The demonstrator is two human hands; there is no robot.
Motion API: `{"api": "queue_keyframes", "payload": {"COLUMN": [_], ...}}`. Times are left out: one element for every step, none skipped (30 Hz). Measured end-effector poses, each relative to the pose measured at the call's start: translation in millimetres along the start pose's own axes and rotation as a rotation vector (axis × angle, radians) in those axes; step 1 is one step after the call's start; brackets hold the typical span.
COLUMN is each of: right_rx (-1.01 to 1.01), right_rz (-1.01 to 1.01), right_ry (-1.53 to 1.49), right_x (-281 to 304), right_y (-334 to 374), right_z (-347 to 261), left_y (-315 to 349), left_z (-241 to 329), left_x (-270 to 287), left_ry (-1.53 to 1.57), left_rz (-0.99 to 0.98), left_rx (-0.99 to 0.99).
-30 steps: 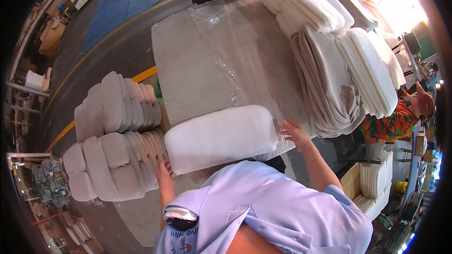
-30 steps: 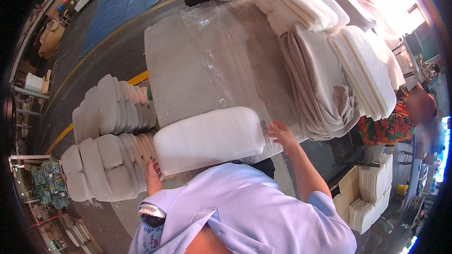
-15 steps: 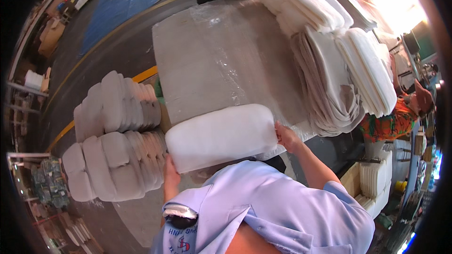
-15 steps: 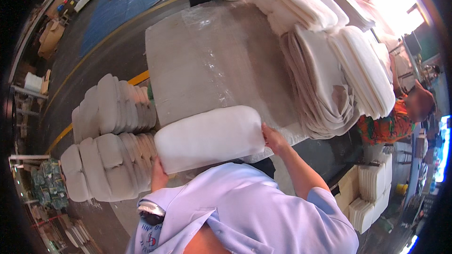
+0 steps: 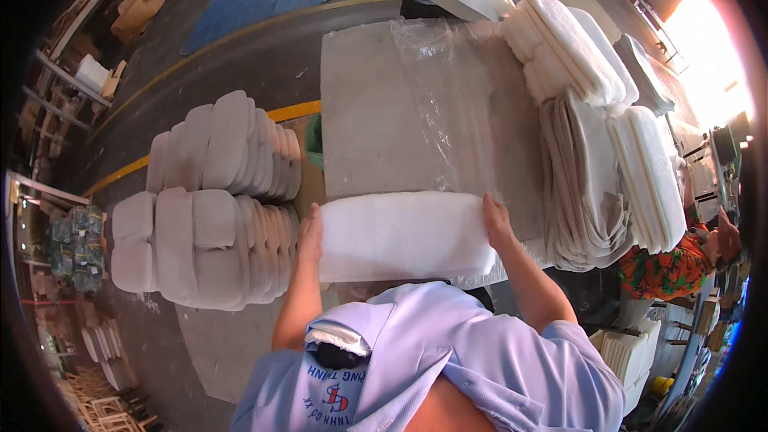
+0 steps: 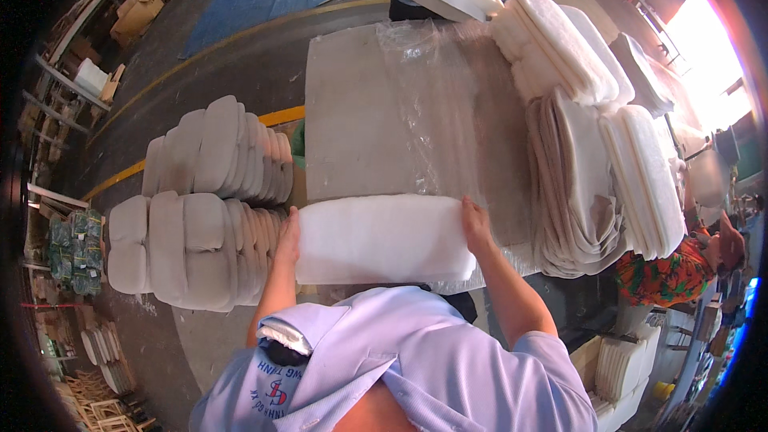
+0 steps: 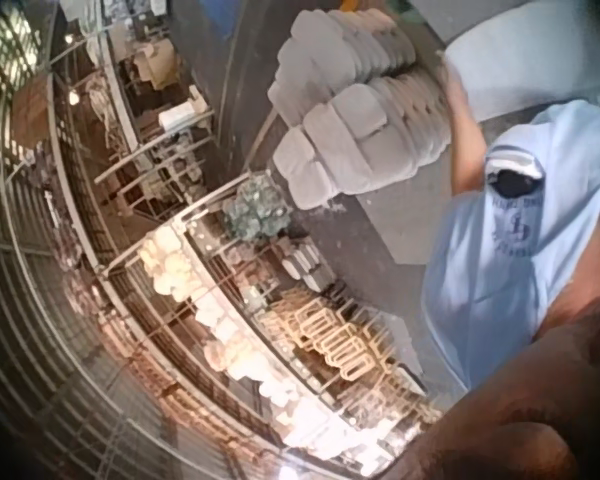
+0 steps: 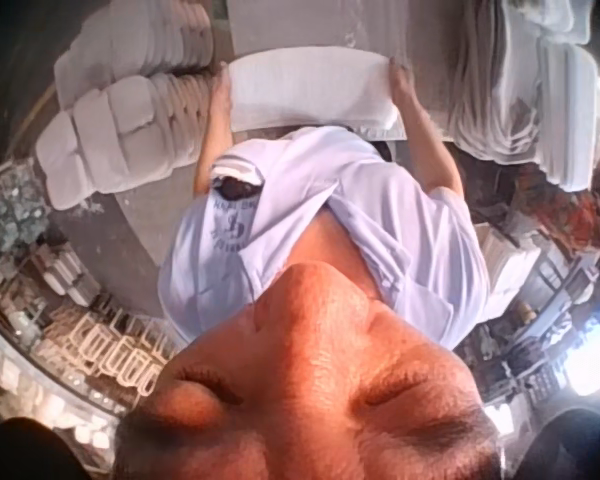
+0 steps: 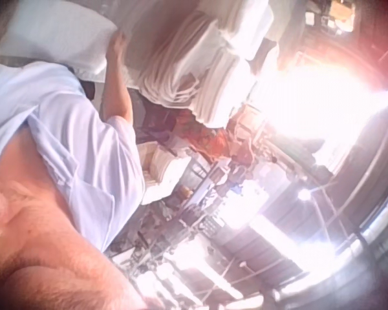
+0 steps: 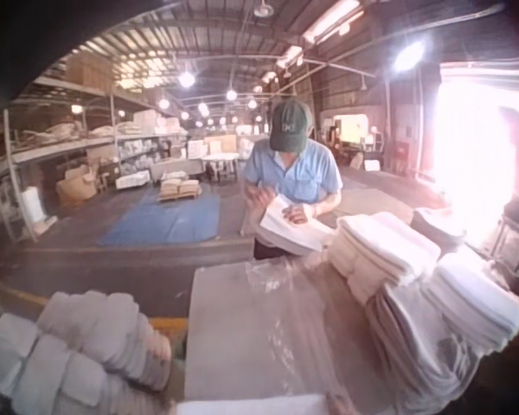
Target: The person inserts white foam pieces into light-colored fabric covers at a work table. They align the foam, slide it into the cover, and adjust the edges before stacking the finished items. Other workers are visible nearby handling similar materials.
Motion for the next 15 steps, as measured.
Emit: {"api": "queue_keyframes", "payload": {"right_rx": [-0.006,-0.006,-0.021,-0.039,0.047,0.140,0.238,0.322,0.366,0.409,0.452,0.385,0.382,0.379,0.377], "right_rz": [0.028,0.054,0.103,0.156,0.143,0.122,0.091,0.110,0.116,0.128,0.126,0.146,0.151,0.154,0.156], "right_ry": [-0.031,-0.074,-0.112,-0.152,-0.223,-0.295,-0.371,-0.364,-0.288,-0.212,-0.140,-0.150,-0.140,-0.132,-0.123], "right_x": [-2.6,4.2,20.5,38.2,50.8,60.2,65.3,68.7,67.8,68.8,66.3,63.7,63.6,62.0,60.4], "right_y": [8.3,17.5,29.8,45.7,62.7,79.9,96.2,108.1,112.7,117.2,118.7,109.6,108.1,107.1,106.2], "right_z": [-10.2,-20.3,-24.7,-26.0,-31.7,-40.1,-50.2,-54.8,-53.3,-50.1,-44.6,-25.4,-25.8,-25.8,-26.2], "left_y": [2.7,5.9,17.0,33.4,51.5,72.3,86.8,94.1,100.6,106.3,102.9,92.2,87.6,87.7,82.6], "left_z": [1.2,-0.7,1.1,6.8,17.6,33.2,43.8,44.6,45.0,46.0,34.1,16.4,13.8,15.1,18.9], "left_x": [4.4,5.1,6.1,8.6,14.4,19.4,26.4,29.5,32.5,33.5,36.2,31.7,24.0,28.8,30.9], "left_ry": [0.029,0.092,0.141,0.182,0.208,0.240,0.275,0.315,0.353,0.391,0.409,0.432,0.454,0.310,0.165], "left_rz": [0.038,0.039,0.024,0.010,0.027,0.048,0.078,0.021,-0.037,-0.102,-0.108,-0.130,-0.144,-0.108,-0.079], "left_rx": [-0.057,0.001,0.077,0.155,0.104,0.045,-0.022,-0.095,-0.166,-0.235,-0.167,-0.099,-0.034,-0.122,-0.190]}}
Point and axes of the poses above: each hand's wrist, its own y-axis away from the middle knuckle, its own x-axis out of the back of the hand, z = x × y, the point moved 3 cm from there along -y, towards the middle knuckle, and after that the axes turned 11 degrees about z, right-handed, at the moved point
